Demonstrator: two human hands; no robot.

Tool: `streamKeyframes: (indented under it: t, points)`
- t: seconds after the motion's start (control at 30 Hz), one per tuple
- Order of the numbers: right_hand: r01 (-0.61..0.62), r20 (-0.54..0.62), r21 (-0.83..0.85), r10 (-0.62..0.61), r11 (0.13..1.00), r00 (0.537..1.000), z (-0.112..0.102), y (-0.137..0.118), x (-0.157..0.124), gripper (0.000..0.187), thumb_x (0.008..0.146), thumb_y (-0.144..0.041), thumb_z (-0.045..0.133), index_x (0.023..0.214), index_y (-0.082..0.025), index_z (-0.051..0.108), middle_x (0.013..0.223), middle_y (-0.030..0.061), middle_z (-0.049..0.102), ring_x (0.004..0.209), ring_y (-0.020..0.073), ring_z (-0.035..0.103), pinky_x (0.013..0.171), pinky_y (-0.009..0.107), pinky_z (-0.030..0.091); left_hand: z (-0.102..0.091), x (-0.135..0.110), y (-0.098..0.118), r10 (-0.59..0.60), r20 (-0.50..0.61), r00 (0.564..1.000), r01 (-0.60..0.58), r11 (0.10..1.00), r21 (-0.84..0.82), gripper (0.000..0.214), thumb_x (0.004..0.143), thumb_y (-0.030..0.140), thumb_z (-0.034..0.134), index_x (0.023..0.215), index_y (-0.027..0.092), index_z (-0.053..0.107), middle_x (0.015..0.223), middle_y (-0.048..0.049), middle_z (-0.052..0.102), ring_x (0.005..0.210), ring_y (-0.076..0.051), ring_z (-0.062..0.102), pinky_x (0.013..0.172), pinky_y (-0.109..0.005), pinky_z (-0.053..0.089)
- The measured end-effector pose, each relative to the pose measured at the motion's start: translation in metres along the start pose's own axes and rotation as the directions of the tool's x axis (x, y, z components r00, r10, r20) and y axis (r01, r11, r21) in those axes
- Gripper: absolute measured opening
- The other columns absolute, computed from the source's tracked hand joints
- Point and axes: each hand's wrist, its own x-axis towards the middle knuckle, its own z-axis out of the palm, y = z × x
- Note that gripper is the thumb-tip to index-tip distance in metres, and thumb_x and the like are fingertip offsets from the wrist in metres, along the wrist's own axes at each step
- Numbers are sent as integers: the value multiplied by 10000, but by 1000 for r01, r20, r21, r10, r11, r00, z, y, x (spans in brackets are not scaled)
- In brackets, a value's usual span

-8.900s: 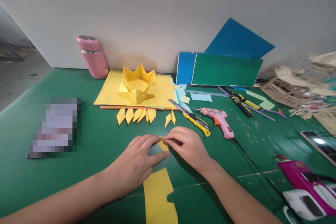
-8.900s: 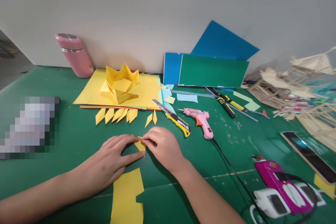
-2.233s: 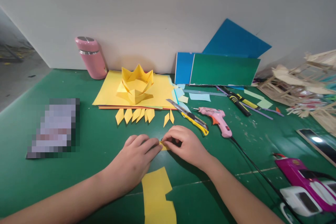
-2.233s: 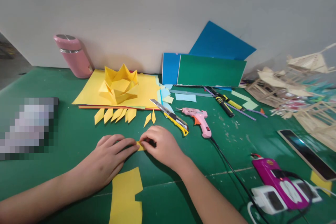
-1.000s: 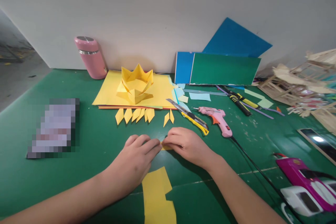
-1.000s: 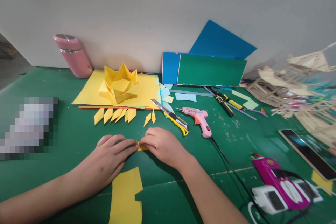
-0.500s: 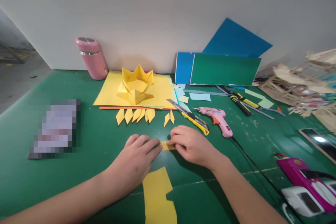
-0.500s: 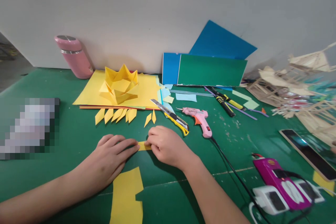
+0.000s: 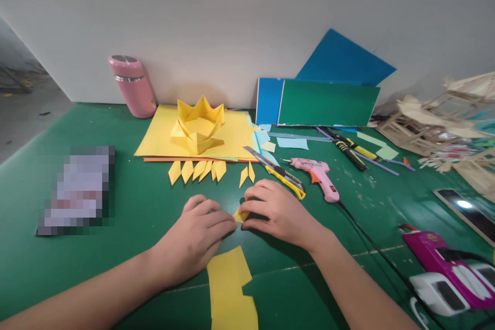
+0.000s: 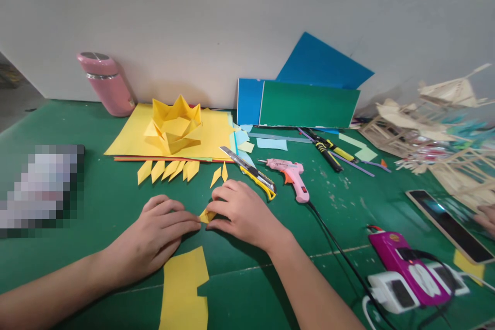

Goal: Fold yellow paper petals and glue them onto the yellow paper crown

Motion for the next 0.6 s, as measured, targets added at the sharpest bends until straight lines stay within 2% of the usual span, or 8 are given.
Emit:
streamKeyframes:
  t: [0.17,0.33,0.5,0.6]
  points:
    - [37,15,34,-38,999,999,2,1,1,159,890,-308,573,929,-193,674,902,49,646,849,187,531,755,324,426,-2,2,0,-62,33,998,63,998,-21,355,869,72,344,1013,232,627,1019,-24,690,940,-208,536,855,-382,345]
    - [73,-19,68,-71,995,997,5,4,-1,177,906,-308,549,966,-189,664,912,51,649,854,183,547,764,325,425,-2,4,0,-59,93,994,59,998,11,402,841,33,326,1036,224,622,1057,-31,684,999,-213,533,885,-396,349]
    - [107,-117,106,-94,989,989,10,6,-3,181,918,-304,527,888,-197,669,920,58,651,861,183,542,777,326,433,1,2,-3,-40,74,996,40,999,2,403,827,25,335,1033,223,620,1103,-27,678,1035,-218,520,893,-403,352]
    - [107,-105,150,-92,983,990,13,6,-2,188,920,-266,523,825,-186,664,871,55,650,801,171,537,723,300,445,0,2,-4,-47,82,995,50,998,-35,388,827,21,344,1017,226,613,1114,-15,675,1034,-218,518,893,-404,352]
